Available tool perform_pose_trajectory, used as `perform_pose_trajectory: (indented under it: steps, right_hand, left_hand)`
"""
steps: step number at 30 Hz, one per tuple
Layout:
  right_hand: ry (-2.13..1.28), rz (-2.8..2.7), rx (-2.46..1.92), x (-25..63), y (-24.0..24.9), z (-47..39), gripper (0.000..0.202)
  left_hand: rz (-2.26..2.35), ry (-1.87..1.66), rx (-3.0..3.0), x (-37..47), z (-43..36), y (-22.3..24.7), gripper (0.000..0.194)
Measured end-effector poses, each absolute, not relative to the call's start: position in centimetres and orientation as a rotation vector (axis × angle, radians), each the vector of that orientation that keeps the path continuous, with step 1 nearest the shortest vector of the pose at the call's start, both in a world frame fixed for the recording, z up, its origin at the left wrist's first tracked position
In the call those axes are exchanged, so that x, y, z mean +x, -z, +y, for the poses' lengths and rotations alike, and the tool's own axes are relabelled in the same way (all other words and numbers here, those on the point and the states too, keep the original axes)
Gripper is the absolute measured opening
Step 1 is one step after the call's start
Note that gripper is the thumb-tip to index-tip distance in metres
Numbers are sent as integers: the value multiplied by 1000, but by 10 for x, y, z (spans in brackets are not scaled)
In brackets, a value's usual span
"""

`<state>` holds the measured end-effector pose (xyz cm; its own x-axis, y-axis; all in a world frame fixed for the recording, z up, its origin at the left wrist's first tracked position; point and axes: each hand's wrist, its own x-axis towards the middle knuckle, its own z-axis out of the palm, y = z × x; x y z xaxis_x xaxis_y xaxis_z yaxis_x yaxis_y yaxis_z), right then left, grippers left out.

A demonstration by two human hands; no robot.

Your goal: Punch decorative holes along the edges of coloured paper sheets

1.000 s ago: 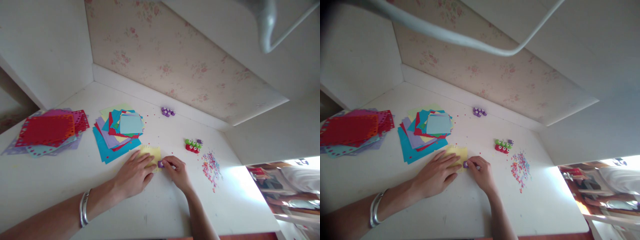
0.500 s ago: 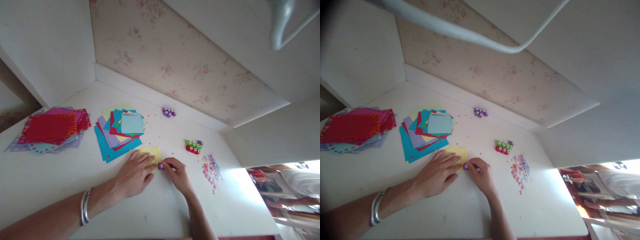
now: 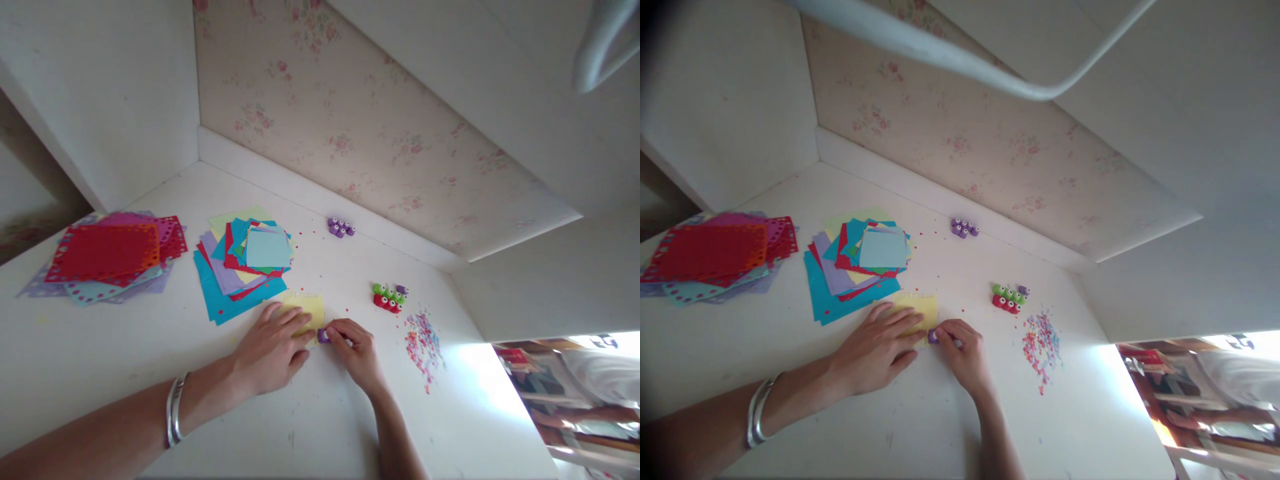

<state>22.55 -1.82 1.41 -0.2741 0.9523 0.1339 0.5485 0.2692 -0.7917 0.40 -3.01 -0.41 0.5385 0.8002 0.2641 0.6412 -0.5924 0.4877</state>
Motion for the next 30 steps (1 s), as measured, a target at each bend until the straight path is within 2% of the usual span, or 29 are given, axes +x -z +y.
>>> perform_pose_trajectory:
  steps: [7, 10, 13, 17, 19, 24, 30]
  right_hand:
    - [-817, -1880, -1363, 225, -14, -17, 20]
    - [-803, -1604, -1399, 220, -23, -16, 29]
    - [-1017, -1125, -1249, 209, -41, -16, 51]
    - [-1513, -896, -1007, 193, -62, -10, 56]
    - [-1653, -888, -955, 187, -64, -5, 57]
    - [-1790, -854, -963, 174, -47, 8, 59]
    - [-1804, -883, -1015, 168, -36, 9, 60]
  left_hand:
    - [1197, -687, 2444, 4, -30, 5, 32]
    - [1178, -677, 2462, 3, -30, 5, 33]
    - [1162, -695, 2472, 2, -30, 4, 31]
    - [1180, -716, 2459, 4, -31, 3, 26]
    - [1186, -703, 2446, 5, -31, 3, 25]
    - [1187, -692, 2423, 5, -31, 2, 24]
    - [1181, -678, 2408, 4, -31, 2, 24]
